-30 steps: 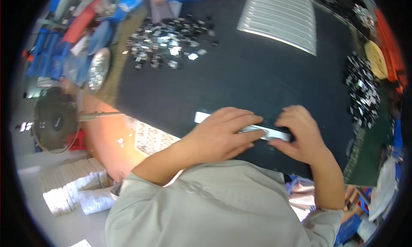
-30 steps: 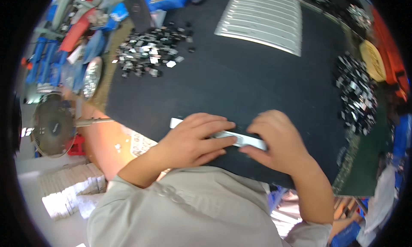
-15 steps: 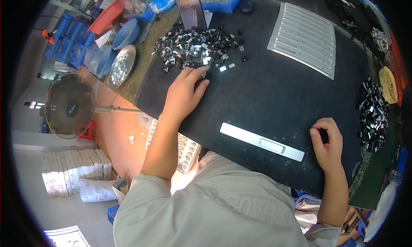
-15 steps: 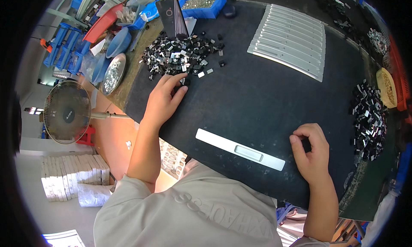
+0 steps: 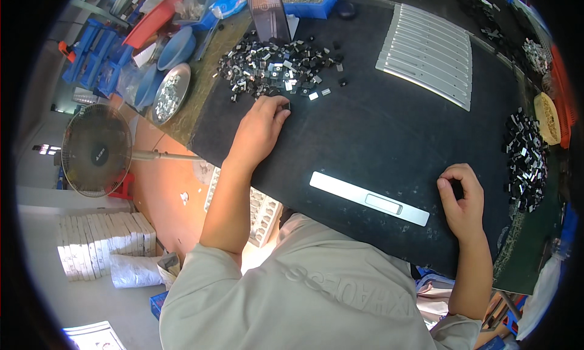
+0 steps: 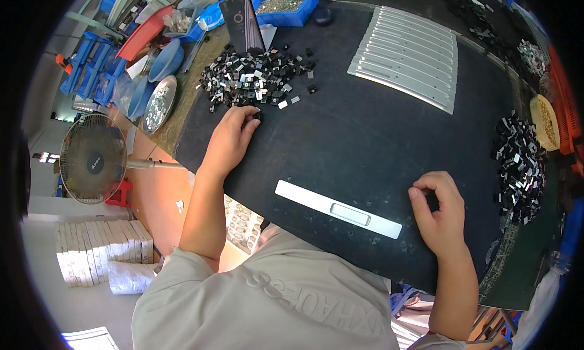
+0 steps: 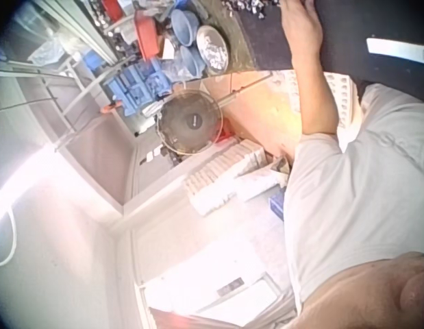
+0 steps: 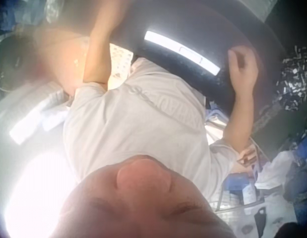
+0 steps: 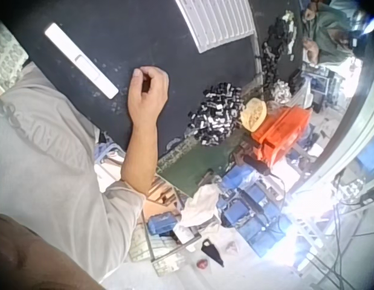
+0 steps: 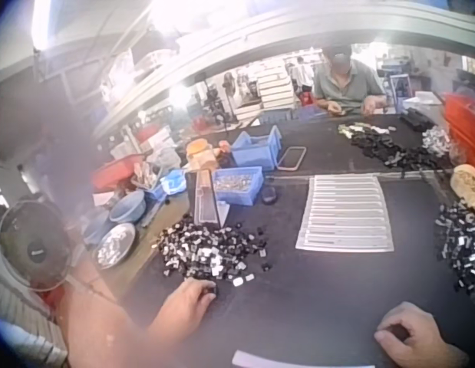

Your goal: The person assembles small plastic components onto metal brackets by hand at a workstation.

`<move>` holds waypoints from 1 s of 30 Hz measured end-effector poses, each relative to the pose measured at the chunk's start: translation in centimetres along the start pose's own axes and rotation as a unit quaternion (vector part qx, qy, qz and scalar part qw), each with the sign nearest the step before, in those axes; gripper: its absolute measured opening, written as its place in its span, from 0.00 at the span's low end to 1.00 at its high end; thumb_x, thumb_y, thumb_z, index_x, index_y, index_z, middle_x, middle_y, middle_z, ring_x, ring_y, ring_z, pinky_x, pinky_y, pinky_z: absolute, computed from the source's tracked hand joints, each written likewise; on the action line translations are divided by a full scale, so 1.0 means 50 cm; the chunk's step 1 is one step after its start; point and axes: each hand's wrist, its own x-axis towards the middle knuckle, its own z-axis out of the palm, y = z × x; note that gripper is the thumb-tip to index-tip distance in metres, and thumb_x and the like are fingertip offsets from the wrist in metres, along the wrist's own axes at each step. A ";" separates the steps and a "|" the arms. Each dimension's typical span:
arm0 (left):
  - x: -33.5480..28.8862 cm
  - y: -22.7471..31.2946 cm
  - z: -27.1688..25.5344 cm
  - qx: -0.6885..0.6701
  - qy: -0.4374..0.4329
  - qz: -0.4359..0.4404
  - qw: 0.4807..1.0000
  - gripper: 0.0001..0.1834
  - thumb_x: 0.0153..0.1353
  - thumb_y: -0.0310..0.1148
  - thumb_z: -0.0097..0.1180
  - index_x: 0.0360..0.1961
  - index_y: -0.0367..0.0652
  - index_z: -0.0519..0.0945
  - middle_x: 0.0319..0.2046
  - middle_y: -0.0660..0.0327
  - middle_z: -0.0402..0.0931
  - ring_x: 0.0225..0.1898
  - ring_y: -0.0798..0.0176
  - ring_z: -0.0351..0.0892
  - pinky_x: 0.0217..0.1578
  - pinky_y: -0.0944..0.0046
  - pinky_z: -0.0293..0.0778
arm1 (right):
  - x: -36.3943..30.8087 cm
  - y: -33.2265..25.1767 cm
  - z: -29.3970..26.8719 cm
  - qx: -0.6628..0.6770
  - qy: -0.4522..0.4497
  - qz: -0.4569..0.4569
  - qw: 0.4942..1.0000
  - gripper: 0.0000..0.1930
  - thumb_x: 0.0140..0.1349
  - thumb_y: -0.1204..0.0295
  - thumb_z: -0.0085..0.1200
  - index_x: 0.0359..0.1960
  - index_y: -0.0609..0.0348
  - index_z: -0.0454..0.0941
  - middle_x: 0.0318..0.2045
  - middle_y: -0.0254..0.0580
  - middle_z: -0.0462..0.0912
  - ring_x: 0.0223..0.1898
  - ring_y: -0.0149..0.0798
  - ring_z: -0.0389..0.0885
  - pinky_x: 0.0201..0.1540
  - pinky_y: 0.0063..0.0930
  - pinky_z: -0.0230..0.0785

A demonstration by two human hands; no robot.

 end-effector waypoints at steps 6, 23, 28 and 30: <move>-0.023 0.018 -0.003 -0.191 0.004 -0.066 0.979 0.15 0.79 0.34 0.64 0.60 0.37 0.83 0.44 0.59 0.84 0.44 0.61 0.85 0.47 0.62 0.80 | -0.002 -0.003 -0.002 -0.018 0.010 -0.035 0.999 0.08 0.65 0.82 0.68 0.43 0.62 0.82 0.39 0.45 0.86 0.39 0.42 0.84 0.44 0.33 0.77; -0.104 0.294 0.075 -0.719 -0.302 -0.122 0.614 0.16 0.84 0.34 0.57 0.65 0.39 0.77 0.49 0.64 0.82 0.45 0.72 0.79 0.49 0.66 0.78 | 0.030 -0.103 0.092 0.097 0.023 -0.214 0.972 0.12 0.63 0.81 0.73 0.45 0.58 0.84 0.39 0.43 0.89 0.39 0.47 0.89 0.39 0.37 0.81; -0.106 0.281 0.074 -0.750 -0.255 -0.099 0.602 0.16 0.81 0.28 0.60 0.65 0.40 0.78 0.51 0.61 0.84 0.48 0.70 0.81 0.52 0.65 0.79 | 0.022 -0.102 0.079 0.121 0.065 -0.176 0.975 0.12 0.63 0.82 0.72 0.44 0.59 0.84 0.40 0.46 0.90 0.39 0.45 0.90 0.39 0.35 0.82; -0.107 0.290 0.074 -0.750 -0.232 -0.104 0.610 0.16 0.80 0.26 0.60 0.66 0.40 0.78 0.51 0.60 0.84 0.49 0.69 0.82 0.53 0.65 0.80 | 0.021 -0.099 0.080 0.125 0.072 -0.179 0.973 0.12 0.62 0.82 0.72 0.44 0.59 0.83 0.41 0.46 0.90 0.39 0.45 0.90 0.39 0.35 0.83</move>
